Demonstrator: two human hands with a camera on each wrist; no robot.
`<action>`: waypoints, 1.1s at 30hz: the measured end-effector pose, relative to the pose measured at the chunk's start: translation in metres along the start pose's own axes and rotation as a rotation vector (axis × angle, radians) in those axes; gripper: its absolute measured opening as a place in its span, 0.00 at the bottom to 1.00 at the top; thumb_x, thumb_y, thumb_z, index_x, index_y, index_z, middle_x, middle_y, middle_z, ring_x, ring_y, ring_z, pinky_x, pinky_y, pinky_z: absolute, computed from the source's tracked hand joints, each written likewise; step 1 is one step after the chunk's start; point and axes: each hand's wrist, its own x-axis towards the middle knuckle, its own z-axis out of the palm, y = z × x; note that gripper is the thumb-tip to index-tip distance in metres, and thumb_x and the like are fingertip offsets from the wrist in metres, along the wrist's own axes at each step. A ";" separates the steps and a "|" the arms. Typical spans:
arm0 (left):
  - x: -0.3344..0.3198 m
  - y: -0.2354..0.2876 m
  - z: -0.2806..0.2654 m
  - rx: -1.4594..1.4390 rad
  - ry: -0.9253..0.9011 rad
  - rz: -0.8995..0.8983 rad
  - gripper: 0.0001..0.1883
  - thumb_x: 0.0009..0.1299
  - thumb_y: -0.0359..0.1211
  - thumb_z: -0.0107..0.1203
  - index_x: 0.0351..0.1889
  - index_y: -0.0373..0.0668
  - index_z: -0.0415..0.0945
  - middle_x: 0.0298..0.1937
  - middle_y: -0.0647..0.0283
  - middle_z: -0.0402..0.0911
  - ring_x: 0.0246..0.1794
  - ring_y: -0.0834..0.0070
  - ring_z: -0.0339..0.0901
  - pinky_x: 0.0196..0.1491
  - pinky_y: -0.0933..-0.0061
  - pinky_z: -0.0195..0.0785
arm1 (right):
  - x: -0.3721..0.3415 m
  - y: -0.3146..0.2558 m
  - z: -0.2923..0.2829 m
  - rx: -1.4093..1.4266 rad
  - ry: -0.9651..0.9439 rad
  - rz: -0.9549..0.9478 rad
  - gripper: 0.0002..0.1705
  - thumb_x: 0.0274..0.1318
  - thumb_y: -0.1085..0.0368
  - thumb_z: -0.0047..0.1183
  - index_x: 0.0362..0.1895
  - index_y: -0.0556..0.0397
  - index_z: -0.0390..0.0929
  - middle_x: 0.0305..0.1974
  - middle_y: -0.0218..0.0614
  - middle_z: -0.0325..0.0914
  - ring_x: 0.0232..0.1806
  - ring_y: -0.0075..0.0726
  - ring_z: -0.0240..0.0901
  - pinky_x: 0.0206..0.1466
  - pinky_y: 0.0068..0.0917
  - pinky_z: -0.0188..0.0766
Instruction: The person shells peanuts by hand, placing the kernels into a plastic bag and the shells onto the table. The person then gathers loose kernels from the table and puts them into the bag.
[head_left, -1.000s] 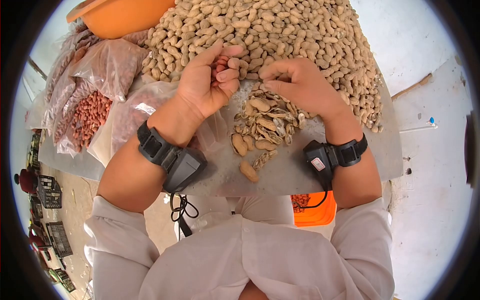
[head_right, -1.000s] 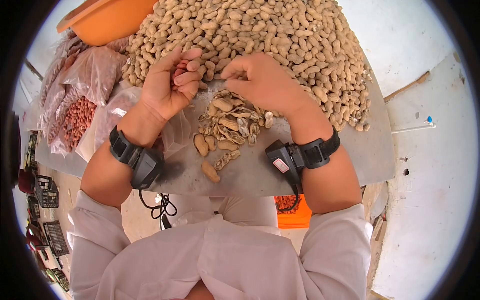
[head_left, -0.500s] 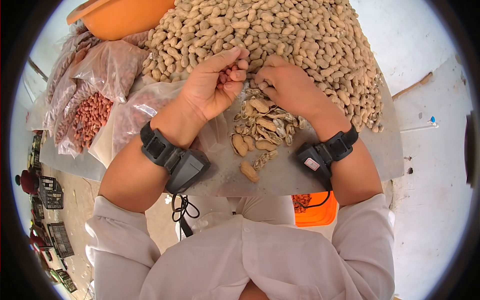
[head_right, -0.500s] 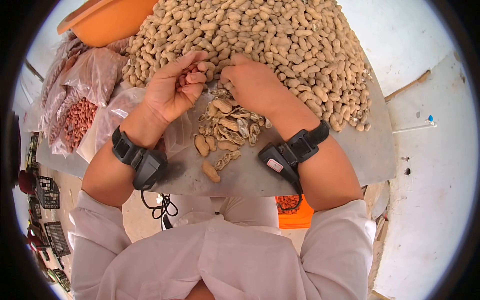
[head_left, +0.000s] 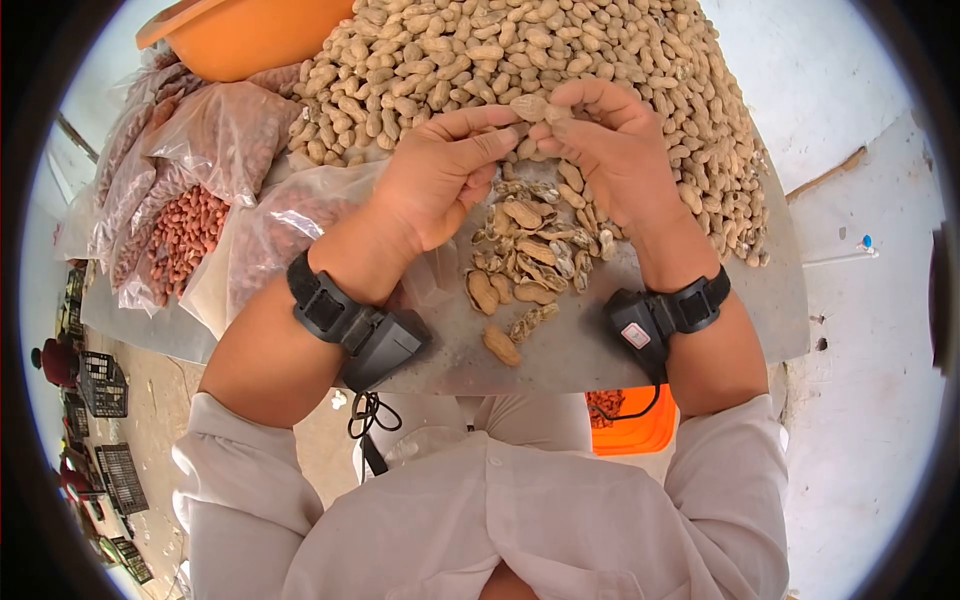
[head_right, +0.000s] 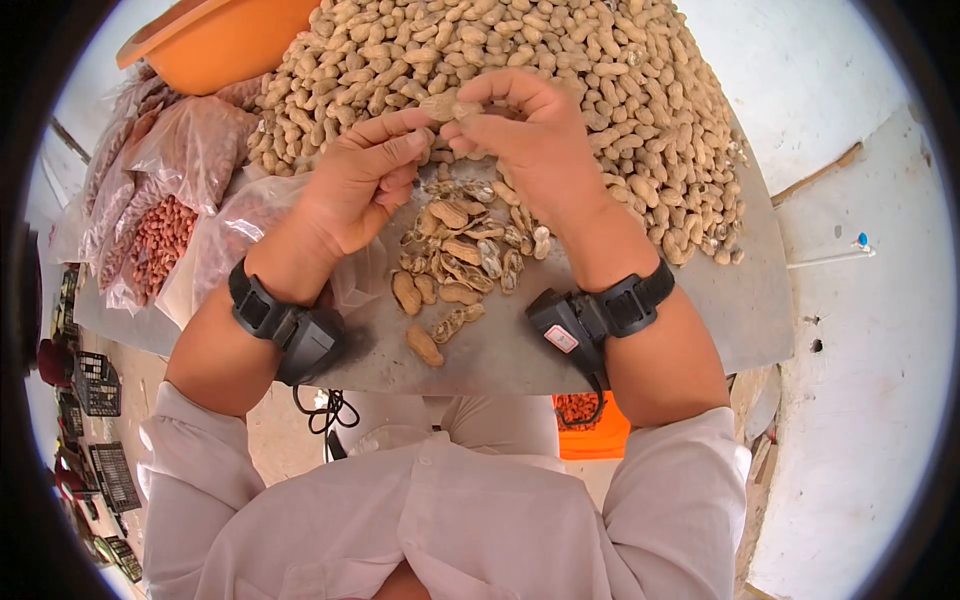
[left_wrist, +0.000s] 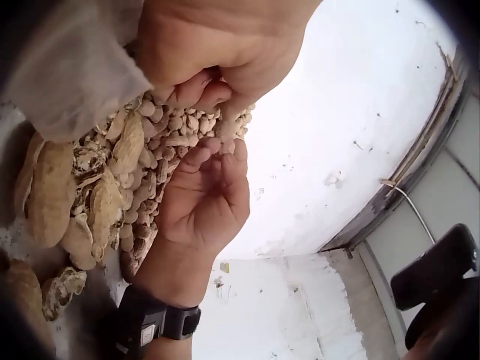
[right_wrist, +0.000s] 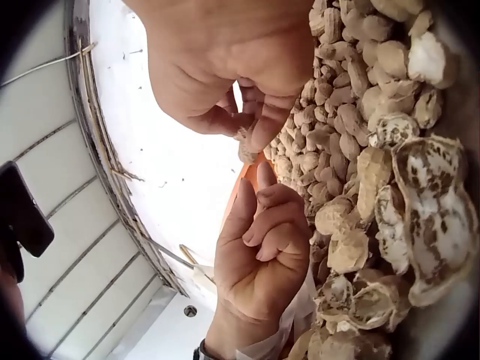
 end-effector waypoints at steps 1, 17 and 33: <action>0.000 -0.001 -0.001 0.011 -0.015 0.045 0.12 0.64 0.26 0.54 0.45 0.36 0.73 0.26 0.71 0.71 0.18 0.88 0.60 0.18 0.89 0.51 | 0.000 0.001 0.002 0.055 -0.019 0.006 0.08 0.53 0.73 0.50 0.39 0.61 0.73 0.34 0.39 0.76 0.34 0.30 0.77 0.39 0.23 0.75; -0.002 -0.001 -0.001 0.023 -0.094 0.189 0.13 0.63 0.30 0.57 0.44 0.36 0.75 0.32 0.68 0.77 0.23 0.88 0.65 0.22 0.89 0.55 | -0.005 -0.007 0.014 -0.206 -0.073 0.093 0.13 0.53 0.69 0.53 0.42 0.63 0.76 0.31 0.36 0.77 0.29 0.24 0.74 0.34 0.18 0.72; 0.001 -0.011 -0.001 0.315 -0.189 0.271 0.08 0.69 0.34 0.49 0.39 0.39 0.71 0.26 0.72 0.70 0.19 0.89 0.58 0.20 0.88 0.49 | -0.010 -0.004 0.024 -0.555 -0.130 -0.043 0.19 0.60 0.54 0.42 0.41 0.57 0.74 0.28 0.41 0.75 0.30 0.35 0.73 0.33 0.30 0.70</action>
